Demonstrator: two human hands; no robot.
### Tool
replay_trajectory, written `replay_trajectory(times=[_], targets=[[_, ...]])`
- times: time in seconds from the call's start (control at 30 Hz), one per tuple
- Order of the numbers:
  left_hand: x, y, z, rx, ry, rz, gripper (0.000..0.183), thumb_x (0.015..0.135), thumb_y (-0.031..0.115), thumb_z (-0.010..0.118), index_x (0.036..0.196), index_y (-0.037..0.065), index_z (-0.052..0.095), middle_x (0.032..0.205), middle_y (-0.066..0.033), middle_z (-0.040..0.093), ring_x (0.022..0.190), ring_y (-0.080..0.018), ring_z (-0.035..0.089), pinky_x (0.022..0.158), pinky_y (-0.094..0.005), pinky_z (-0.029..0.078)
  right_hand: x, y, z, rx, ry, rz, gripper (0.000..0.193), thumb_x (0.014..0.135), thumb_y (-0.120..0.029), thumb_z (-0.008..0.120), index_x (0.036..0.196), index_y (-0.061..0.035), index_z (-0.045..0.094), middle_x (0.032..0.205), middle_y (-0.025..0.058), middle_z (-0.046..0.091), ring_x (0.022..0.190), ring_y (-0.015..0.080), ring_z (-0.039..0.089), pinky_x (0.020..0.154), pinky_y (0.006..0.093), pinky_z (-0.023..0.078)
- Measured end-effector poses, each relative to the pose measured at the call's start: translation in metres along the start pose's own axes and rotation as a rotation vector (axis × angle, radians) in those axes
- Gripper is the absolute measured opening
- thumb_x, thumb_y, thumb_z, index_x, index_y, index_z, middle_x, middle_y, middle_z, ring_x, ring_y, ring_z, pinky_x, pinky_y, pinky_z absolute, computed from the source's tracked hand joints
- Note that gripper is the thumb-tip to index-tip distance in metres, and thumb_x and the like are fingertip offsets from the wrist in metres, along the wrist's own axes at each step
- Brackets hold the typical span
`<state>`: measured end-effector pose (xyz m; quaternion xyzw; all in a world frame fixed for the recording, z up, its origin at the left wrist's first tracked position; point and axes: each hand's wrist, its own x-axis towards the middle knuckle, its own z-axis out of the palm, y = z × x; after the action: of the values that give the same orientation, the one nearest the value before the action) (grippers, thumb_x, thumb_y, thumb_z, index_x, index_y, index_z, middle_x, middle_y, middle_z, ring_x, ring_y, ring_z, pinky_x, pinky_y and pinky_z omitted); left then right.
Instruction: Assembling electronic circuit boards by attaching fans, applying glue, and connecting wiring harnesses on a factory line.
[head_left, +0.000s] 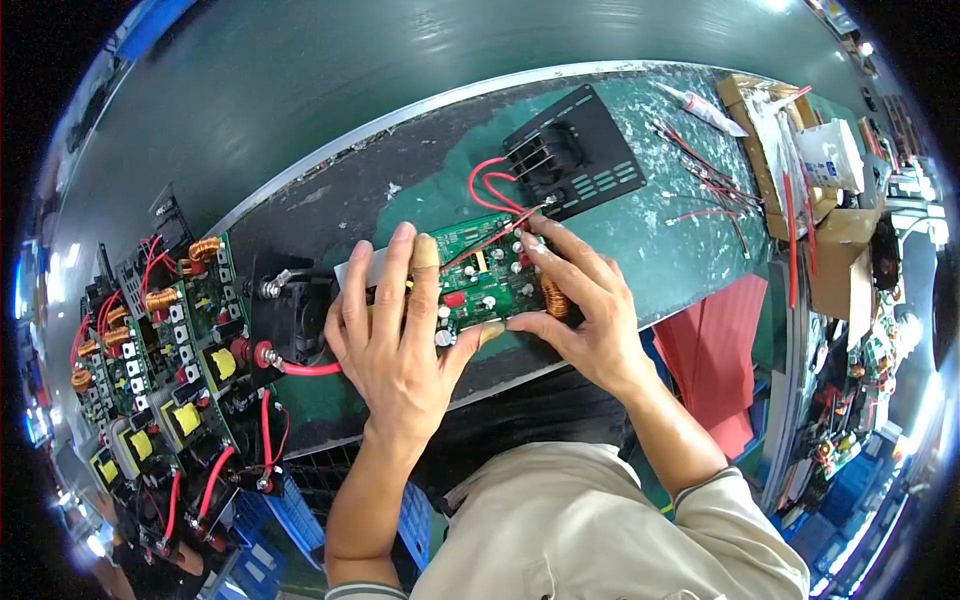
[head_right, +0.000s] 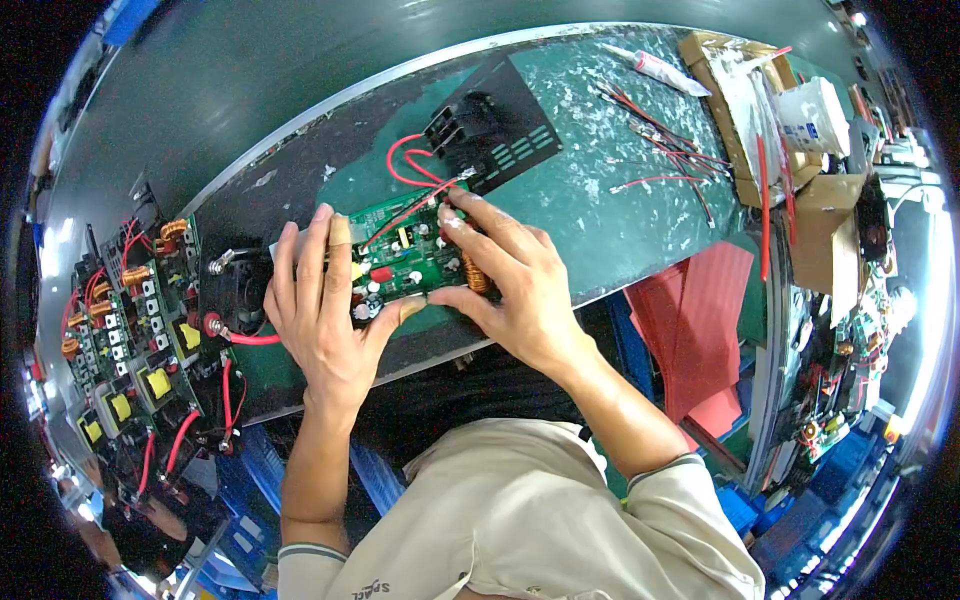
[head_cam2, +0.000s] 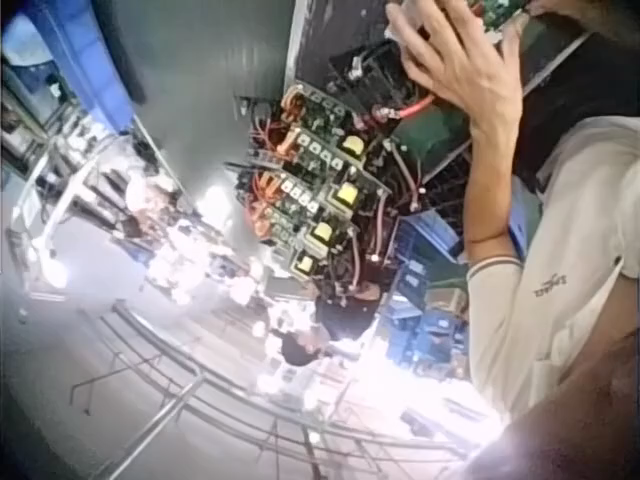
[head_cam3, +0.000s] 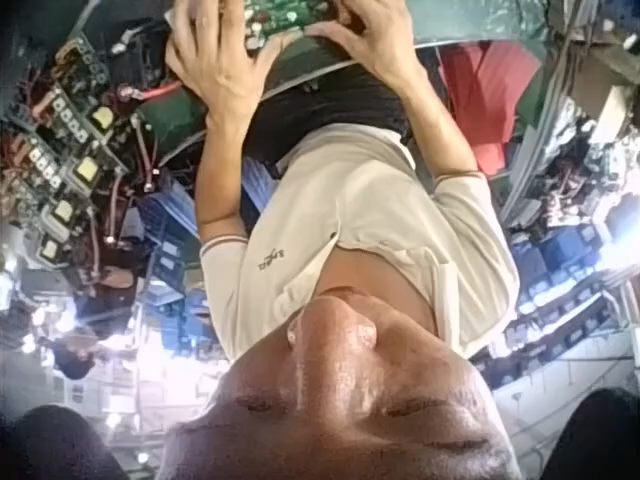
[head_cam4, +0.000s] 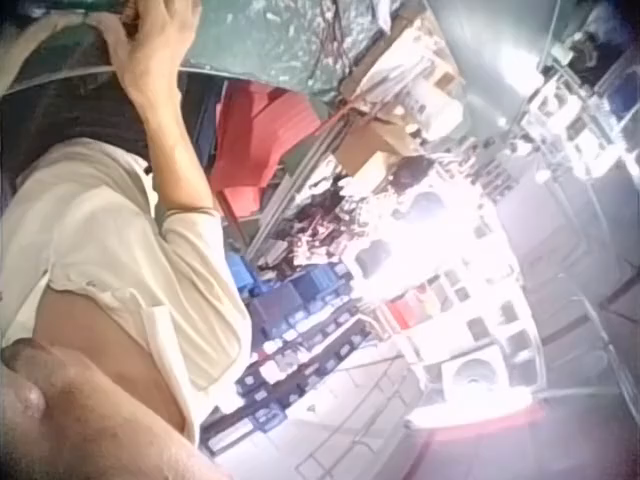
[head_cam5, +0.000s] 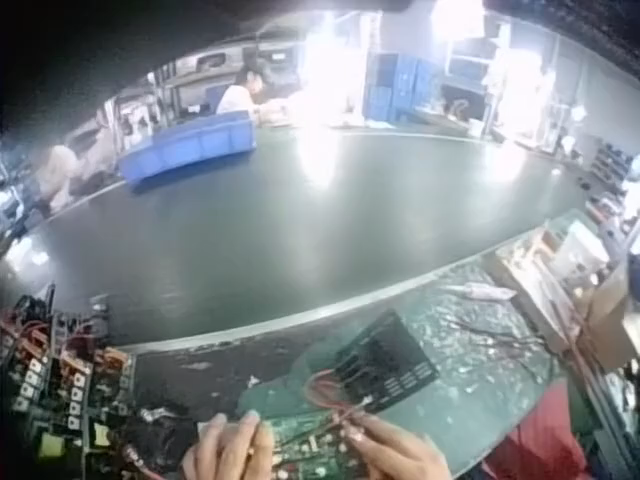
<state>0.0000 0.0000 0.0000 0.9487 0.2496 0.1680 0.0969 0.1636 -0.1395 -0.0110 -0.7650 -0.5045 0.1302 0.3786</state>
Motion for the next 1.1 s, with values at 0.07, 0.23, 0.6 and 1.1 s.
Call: replay_trajectory(times=[0.07, 0.23, 0.6, 1.1], targets=[[0.002, 0.005, -0.001, 0.000, 0.036, 0.002, 0.088, 0.071, 0.045, 0.077, 0.145, 0.008, 0.047, 0.149, -0.0091, 0.046, 0.137, -0.0374, 0.040, 0.109, -0.0492, 0.029, -0.002, -0.004, -0.004, -0.032, 0.050, -0.012, 0.068, 0.069, -0.028, 0.085, 0.130, -0.0077, 0.061, 0.143, 0.0146, 0.053, 0.125, 0.0323, 0.056, 0.098, 0.0393, 0.044], [0.009, 0.001, 0.004, 0.064, 0.110, 0.069, 0.086, 0.079, 0.061, 0.066, 0.145, 0.010, 0.047, 0.150, -0.0073, 0.047, 0.136, -0.0388, 0.041, 0.103, -0.0520, 0.035, 0.002, 0.012, 0.000, 0.168, 0.089, -0.079, 0.069, 0.069, -0.027, 0.085, 0.129, -0.0045, 0.060, 0.143, 0.0200, 0.051, 0.120, 0.0383, 0.056, 0.099, 0.0436, 0.045], [0.001, 0.020, -0.011, -0.027, 0.131, -0.036, 0.101, 0.061, 0.029, 0.088, 0.148, 0.008, 0.042, 0.154, -0.0153, 0.037, 0.134, -0.0396, 0.038, 0.110, -0.0503, 0.032, -0.124, 0.109, -0.118, 0.744, 0.903, 0.657, 0.070, 0.087, -0.011, 0.073, 0.144, -0.0014, 0.034, 0.093, 0.0089, 0.064, 0.073, 0.0136, 0.063, 0.061, 0.0238, 0.050], [-0.069, 0.055, 0.011, -0.575, 0.339, -0.232, 0.050, 0.080, 0.005, 0.077, 0.127, 0.003, 0.060, 0.133, -0.0118, 0.054, 0.116, -0.0272, 0.056, 0.100, -0.0374, 0.043, -0.016, 0.202, -0.238, -0.107, 0.980, 0.294, 0.022, 0.090, -0.015, 0.071, 0.106, 0.0014, 0.070, 0.087, 0.0064, 0.070, 0.078, 0.0128, 0.064, 0.073, 0.0257, 0.051]])
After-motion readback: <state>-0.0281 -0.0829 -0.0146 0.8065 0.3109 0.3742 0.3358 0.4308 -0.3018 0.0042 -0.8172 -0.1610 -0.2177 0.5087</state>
